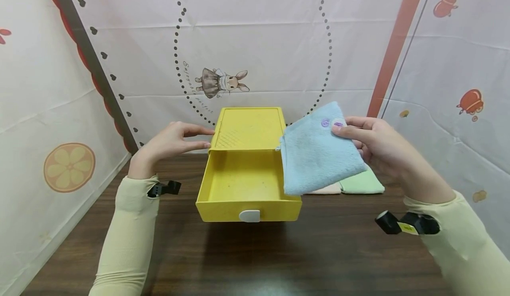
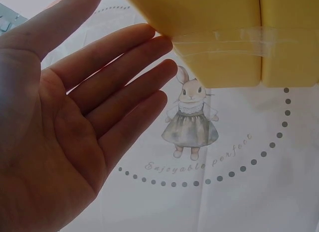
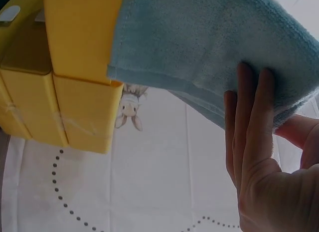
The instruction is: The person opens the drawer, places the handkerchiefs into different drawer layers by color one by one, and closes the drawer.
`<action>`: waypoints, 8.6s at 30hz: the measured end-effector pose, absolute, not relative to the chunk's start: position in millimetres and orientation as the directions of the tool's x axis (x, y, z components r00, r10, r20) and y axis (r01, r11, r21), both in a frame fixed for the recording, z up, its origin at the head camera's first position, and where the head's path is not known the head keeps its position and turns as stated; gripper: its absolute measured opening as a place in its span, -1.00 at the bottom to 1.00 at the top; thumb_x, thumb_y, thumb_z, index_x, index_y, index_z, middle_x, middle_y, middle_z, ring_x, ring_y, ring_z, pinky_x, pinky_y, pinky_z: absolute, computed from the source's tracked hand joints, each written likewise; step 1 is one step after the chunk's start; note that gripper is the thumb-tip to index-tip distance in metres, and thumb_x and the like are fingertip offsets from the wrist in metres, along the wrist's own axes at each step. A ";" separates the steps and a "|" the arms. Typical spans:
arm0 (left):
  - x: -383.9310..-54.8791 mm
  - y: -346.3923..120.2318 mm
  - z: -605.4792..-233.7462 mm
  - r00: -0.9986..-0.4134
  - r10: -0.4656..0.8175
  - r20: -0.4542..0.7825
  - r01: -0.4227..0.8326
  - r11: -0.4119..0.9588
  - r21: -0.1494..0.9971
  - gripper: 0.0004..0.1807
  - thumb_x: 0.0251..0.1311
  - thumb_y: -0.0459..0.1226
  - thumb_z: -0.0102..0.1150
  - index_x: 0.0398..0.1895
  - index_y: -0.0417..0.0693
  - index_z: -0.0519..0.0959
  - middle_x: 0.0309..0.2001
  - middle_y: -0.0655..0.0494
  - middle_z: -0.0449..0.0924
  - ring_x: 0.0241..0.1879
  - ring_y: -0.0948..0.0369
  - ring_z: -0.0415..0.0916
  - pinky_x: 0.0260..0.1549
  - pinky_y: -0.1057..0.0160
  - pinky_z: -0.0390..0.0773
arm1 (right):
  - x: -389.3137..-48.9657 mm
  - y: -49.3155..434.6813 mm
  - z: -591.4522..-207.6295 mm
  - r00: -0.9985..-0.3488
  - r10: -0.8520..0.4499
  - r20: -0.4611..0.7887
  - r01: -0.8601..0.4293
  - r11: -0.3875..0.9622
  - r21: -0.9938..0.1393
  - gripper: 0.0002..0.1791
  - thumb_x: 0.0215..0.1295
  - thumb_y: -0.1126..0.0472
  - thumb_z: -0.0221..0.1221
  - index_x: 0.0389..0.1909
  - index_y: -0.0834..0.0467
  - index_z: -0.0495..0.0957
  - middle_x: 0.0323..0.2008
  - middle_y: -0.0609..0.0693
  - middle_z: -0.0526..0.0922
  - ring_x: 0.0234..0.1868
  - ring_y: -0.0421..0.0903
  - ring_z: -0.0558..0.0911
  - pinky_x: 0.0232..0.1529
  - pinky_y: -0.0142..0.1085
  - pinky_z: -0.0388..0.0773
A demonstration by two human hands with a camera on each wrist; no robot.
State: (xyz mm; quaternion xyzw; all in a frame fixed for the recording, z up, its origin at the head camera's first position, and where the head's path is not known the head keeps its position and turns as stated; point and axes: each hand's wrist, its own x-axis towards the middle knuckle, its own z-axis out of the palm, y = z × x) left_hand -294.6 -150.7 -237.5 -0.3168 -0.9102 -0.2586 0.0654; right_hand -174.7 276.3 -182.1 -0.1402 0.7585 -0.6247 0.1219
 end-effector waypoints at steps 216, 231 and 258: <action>-298.2 -151.3 -240.4 -0.795 0.539 0.280 0.605 0.669 0.431 -0.50 -0.10 0.23 0.11 -0.05 0.37 0.51 -0.02 0.32 0.51 -0.02 0.34 0.43 -0.05 0.19 0.44 | -198.3 166.6 -216.1 -0.920 -0.360 -0.153 -0.194 0.760 -0.620 -0.69 -0.08 0.13 0.32 -0.35 0.25 0.60 -0.49 0.03 0.67 -0.57 -0.12 0.63 -0.50 -0.31 0.59; -297.2 -151.8 -239.2 -0.792 0.543 0.278 0.608 0.662 0.439 -0.50 -0.09 0.22 0.12 -0.04 0.35 0.51 0.00 0.31 0.50 0.01 0.32 0.41 -0.02 0.17 0.42 | -193.9 181.1 -206.7 -0.919 -0.362 -0.158 -0.160 0.707 -0.689 -0.69 0.03 0.15 0.25 -0.26 0.28 0.59 -0.38 0.12 0.66 -0.46 -0.08 0.66 -0.42 -0.26 0.60; -298.3 -151.7 -242.2 -0.796 0.538 0.276 0.602 0.662 0.446 -0.50 -0.09 0.23 0.10 -0.03 0.36 0.50 0.00 0.32 0.50 0.01 0.32 0.41 -0.02 0.16 0.42 | -150.6 198.1 -211.9 -0.916 -0.402 0.000 -0.223 0.507 -0.833 -0.60 0.06 0.06 0.22 -0.16 0.25 0.50 -0.27 0.14 0.64 -0.33 0.01 0.65 -0.35 -0.23 0.59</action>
